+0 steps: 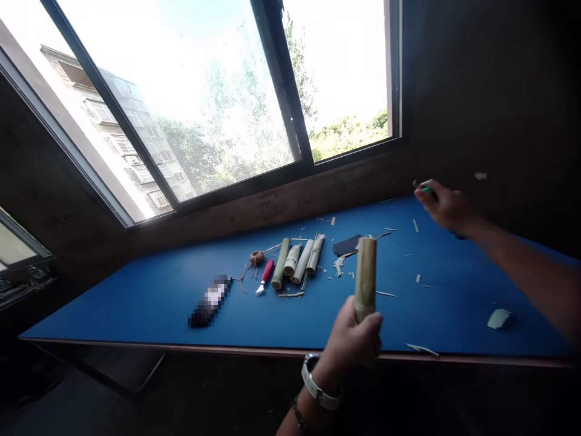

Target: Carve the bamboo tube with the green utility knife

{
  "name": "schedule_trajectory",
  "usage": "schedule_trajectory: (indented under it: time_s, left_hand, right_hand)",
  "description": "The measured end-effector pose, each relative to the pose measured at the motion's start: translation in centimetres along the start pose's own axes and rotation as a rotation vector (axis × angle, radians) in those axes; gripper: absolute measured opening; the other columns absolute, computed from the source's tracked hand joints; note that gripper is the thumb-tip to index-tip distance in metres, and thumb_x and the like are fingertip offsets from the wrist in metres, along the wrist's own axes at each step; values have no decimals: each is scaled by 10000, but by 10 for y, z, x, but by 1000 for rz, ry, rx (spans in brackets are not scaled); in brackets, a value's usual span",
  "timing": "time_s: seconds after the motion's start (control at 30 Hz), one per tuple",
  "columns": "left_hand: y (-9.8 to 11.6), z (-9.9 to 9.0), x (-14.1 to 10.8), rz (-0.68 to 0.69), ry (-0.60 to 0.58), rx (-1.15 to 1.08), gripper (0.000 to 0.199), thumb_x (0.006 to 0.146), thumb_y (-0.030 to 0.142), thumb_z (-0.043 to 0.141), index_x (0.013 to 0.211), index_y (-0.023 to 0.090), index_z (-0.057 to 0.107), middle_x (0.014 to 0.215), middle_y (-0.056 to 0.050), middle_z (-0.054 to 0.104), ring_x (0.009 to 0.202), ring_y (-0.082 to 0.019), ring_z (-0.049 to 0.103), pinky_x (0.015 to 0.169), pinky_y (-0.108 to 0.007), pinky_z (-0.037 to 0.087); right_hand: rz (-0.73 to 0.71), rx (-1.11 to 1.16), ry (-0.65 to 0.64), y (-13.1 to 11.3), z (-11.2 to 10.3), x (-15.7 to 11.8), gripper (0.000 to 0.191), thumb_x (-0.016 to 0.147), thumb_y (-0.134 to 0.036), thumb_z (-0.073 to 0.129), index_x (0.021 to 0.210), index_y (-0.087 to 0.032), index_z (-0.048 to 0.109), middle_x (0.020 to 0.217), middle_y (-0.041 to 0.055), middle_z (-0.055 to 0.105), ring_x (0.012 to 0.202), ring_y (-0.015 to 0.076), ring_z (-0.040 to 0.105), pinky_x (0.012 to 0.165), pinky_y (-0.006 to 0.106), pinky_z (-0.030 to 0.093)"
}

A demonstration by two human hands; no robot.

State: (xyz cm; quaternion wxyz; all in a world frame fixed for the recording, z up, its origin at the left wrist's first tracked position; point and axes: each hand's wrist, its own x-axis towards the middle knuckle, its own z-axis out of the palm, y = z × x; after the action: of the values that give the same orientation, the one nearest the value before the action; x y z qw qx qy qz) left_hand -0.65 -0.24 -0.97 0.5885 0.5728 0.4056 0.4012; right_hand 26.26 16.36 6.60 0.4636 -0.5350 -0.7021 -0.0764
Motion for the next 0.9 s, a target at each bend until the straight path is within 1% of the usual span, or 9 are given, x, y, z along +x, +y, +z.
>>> schedule_trajectory:
  time_s: [0.13, 0.17, 0.23, 0.33, 0.43, 0.5, 0.6, 0.73, 0.9]
  left_hand:
    - [16, -9, 18, 26, 19, -34, 272, 748, 358, 551, 826, 185, 357, 612, 73, 433, 370, -43, 432, 344, -159, 348]
    - [18, -10, 20, 39, 18, -34, 266, 754, 358, 545, 830, 185, 358, 615, 73, 435, 371, -42, 434, 347, -158, 355]
    - [21, -13, 20, 62, 26, -7, 257, 765, 360, 534, 848, 185, 366, 620, 71, 435, 374, -42, 436, 350, -158, 360]
    - [21, -16, 17, 102, 59, 135, 257, 778, 371, 528, 882, 186, 383, 622, 66, 437, 380, -49, 445, 353, -160, 363]
    - [21, -19, 15, 116, 70, 297, 249, 786, 374, 519, 891, 188, 392, 635, 51, 460, 403, -66, 478, 356, -164, 369]
    - [23, -19, 15, 107, 57, 344, 239, 789, 371, 509, 889, 189, 390, 643, 44, 470, 412, -75, 492, 355, -167, 374]
    - [25, -17, 15, 89, 56, 350, 222, 794, 357, 493, 885, 192, 376, 629, 48, 463, 405, -78, 490, 355, -170, 379]
    - [26, -16, 13, 108, 96, 357, 208, 800, 349, 486, 867, 192, 368, 626, 49, 457, 396, -70, 476, 358, -168, 374]
    - [20, -16, 8, 110, 121, 315, 192, 802, 333, 481, 851, 195, 357, 638, 53, 451, 386, -61, 463, 356, -169, 371]
  right_hand:
    - [-272, 210, -332, -37, 4, -49, 314, 903, -482, 313, 947, -217, 475, 547, -11, 531, 389, 98, 435, 390, 212, 313]
    - [-348, 216, -400, -48, 7, -62, 298, 899, -470, 342, 954, -212, 482, 578, -9, 557, 401, 96, 447, 398, 212, 321]
    - [-469, 176, -474, -64, 13, -82, 278, 887, -452, 395, 980, -212, 500, 678, 8, 617, 465, 107, 510, 432, 217, 338]
    - [-547, 87, -495, -71, 20, -94, 279, 890, -444, 393, 996, -216, 516, 760, 26, 654, 550, 134, 578, 455, 226, 335]
    - [-579, 9, -506, -63, 27, -92, 308, 901, -450, 357, 984, -207, 528, 772, 39, 659, 564, 148, 591, 446, 233, 321]
    - [-607, -45, -496, -56, 28, -86, 337, 906, -456, 333, 985, -199, 536, 789, 56, 658, 574, 156, 592, 443, 240, 314]
    - [-661, -110, -465, -50, 27, -72, 368, 908, -468, 307, 979, -202, 550, 778, 66, 648, 584, 159, 582, 454, 246, 316]
    - [-716, -116, -430, -52, 27, -55, 367, 888, -509, 329, 982, -236, 556, 754, 41, 640, 587, 163, 575, 444, 241, 295]
    - [-711, -86, -423, -59, 32, -54, 385, 893, -511, 311, 985, -226, 552, 782, 52, 648, 609, 171, 585, 454, 245, 307]
